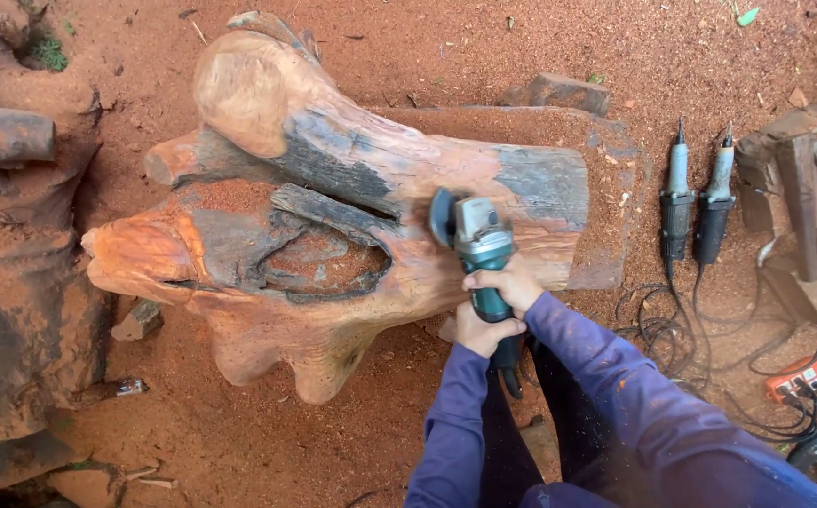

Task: Using a handheld angle grinder with a sanding disc to smooth and shape a large, irregular piece of raw wood.

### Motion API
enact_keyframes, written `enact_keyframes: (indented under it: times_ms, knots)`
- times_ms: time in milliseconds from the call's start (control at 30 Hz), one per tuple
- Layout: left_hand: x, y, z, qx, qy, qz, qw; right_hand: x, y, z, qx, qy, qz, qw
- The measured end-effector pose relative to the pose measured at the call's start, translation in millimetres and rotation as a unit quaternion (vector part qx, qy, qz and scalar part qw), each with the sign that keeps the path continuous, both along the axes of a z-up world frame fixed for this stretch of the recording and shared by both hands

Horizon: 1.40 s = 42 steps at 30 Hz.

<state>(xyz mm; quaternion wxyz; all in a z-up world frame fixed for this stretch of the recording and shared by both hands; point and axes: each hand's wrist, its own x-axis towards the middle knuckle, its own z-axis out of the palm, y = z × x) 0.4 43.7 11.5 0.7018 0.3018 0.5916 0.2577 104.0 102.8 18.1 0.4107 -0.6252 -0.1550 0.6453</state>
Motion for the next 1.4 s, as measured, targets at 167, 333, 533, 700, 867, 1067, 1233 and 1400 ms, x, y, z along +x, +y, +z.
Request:
enact_keyframes:
  times_ms: [167,333,533,700,867,1067,1233,1400]
  knots:
    - [-28.8,-14.4,-16.9,0.019,0.027,0.036,0.999,-34.2,12.6,4.8,0.023,0.050,0.027,0.998]
    - [-33.2,-39.1,-36.2,0.015,0.040,0.061,0.997,-32.5,3.9,-0.2,0.009,0.085,0.066,0.994]
    - [-5.2,-29.9,-8.8,0.044,0.011,0.030,0.999,-1.6,-11.0,5.4,0.013,0.063,0.037,0.997]
    - [2.5,-26.2,-9.3,0.013,0.003,-0.052,0.999,11.1,-48.3,-44.9,0.012,0.034,-0.032,0.999]
    - [-4.8,-16.6,-5.2,0.007,0.002,-0.049,0.999,3.1,-35.0,-28.7,0.028,0.034,-0.058,0.997]
    - [-35.9,-14.7,-17.9,0.021,0.042,0.020,0.999,-35.3,5.2,-10.9,0.064,0.111,-0.004,0.992]
    - [-34.8,-16.7,-17.2,0.026,0.045,0.040,0.998,-31.9,5.6,-13.7,0.068,0.143,0.009,0.987]
    - [-6.8,-12.2,1.6,0.029,0.028,0.005,0.999,-1.8,-4.5,-8.2,0.073,0.113,-0.006,0.991]
